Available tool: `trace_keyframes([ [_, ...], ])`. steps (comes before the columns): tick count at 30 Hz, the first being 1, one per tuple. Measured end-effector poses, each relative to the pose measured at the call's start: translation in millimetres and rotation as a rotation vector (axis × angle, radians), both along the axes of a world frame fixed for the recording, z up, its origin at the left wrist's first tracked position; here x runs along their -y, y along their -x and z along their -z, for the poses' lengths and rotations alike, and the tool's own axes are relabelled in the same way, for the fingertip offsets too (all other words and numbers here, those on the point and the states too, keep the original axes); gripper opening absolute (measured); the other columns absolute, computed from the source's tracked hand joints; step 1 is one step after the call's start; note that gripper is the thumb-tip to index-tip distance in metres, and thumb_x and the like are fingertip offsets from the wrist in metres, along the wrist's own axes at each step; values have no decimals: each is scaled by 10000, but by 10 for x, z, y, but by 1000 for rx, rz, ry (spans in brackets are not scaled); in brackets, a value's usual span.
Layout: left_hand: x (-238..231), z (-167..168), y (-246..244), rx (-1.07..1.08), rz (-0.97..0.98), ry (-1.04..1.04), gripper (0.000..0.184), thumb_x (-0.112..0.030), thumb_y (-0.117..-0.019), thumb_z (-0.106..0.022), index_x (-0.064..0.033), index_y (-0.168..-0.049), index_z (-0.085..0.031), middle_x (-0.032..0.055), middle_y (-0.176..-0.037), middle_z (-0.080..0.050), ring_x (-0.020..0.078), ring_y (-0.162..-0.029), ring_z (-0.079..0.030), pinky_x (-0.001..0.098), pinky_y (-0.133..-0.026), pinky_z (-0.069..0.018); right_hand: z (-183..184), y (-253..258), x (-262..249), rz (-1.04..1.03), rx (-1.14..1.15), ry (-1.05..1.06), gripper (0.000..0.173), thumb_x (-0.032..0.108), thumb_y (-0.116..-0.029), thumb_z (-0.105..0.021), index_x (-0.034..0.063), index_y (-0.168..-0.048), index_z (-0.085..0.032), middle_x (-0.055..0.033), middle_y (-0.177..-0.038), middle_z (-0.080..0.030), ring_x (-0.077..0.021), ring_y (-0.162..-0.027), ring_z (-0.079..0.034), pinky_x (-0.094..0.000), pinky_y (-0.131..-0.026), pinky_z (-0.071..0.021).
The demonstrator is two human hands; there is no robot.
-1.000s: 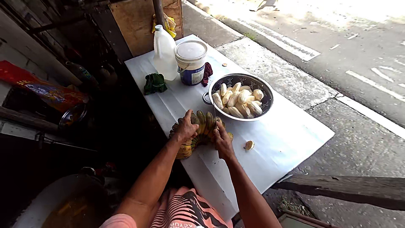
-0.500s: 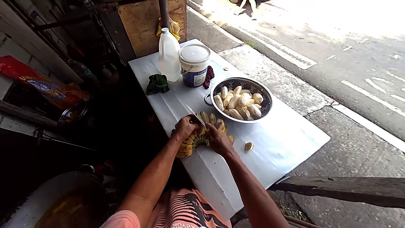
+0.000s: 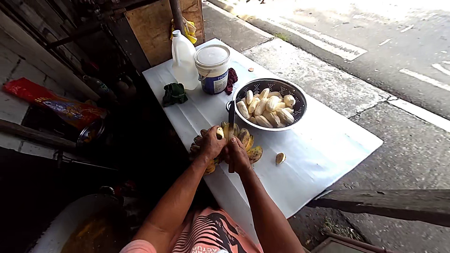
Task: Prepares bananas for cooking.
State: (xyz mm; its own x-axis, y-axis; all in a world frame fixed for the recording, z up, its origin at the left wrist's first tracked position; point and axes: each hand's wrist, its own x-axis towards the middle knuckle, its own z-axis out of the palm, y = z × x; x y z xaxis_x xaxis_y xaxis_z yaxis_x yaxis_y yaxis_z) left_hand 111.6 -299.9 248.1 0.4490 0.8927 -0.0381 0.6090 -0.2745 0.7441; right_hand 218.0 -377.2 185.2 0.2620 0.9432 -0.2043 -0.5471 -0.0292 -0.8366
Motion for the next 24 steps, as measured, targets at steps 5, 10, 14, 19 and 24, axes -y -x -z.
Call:
trace_keyframes([
  [5,62,29,251,73,-48,47,533,17,-865,-661,-126,-1377,-645,134,-1261,-660,250,-1024,-672,470,-852,-576,-129,27,125,92,102,-33,346,269,-1112,-416,59,-1371,-509,-126,-845,-709,-134,-505,-570,-254,-451,-479],
  [10,-89,34,361,443,-70,445,579,171,-847,-576,-99,-1353,-657,149,-1131,-681,151,-561,-530,276,-443,-433,-75,111,5,65,849,60,916,207,-929,-734,53,-1634,-170,-199,-1161,-679,-280,-931,-686,-454,-862,-570],
  [14,66,78,478,353,20,187,542,-26,-941,-593,-68,-1477,-524,141,-1270,-682,184,-1006,-702,369,-865,-597,-189,118,-2,57,1044,67,849,275,-882,-782,65,-1581,-348,-201,-1182,-699,-339,-1057,-694,-539,-964,-538],
  [19,473,17,175,861,-97,301,451,-165,-1045,-513,-40,-1479,-513,135,-1402,-595,188,-1241,-592,369,-1043,-499,-398,168,228,-32,693,-9,548,310,-1014,-620,146,-1510,-457,-109,-968,-664,-171,-742,-634,-365,-696,-559],
  [24,172,79,-16,1160,-124,864,383,-205,-1083,-329,-73,-1346,-575,148,-1078,-659,203,-811,-668,317,-697,-582,-453,64,537,177,1128,-34,383,266,-1080,-455,81,-1390,-583,-107,-1008,-725,-206,-822,-707,-432,-739,-589],
])
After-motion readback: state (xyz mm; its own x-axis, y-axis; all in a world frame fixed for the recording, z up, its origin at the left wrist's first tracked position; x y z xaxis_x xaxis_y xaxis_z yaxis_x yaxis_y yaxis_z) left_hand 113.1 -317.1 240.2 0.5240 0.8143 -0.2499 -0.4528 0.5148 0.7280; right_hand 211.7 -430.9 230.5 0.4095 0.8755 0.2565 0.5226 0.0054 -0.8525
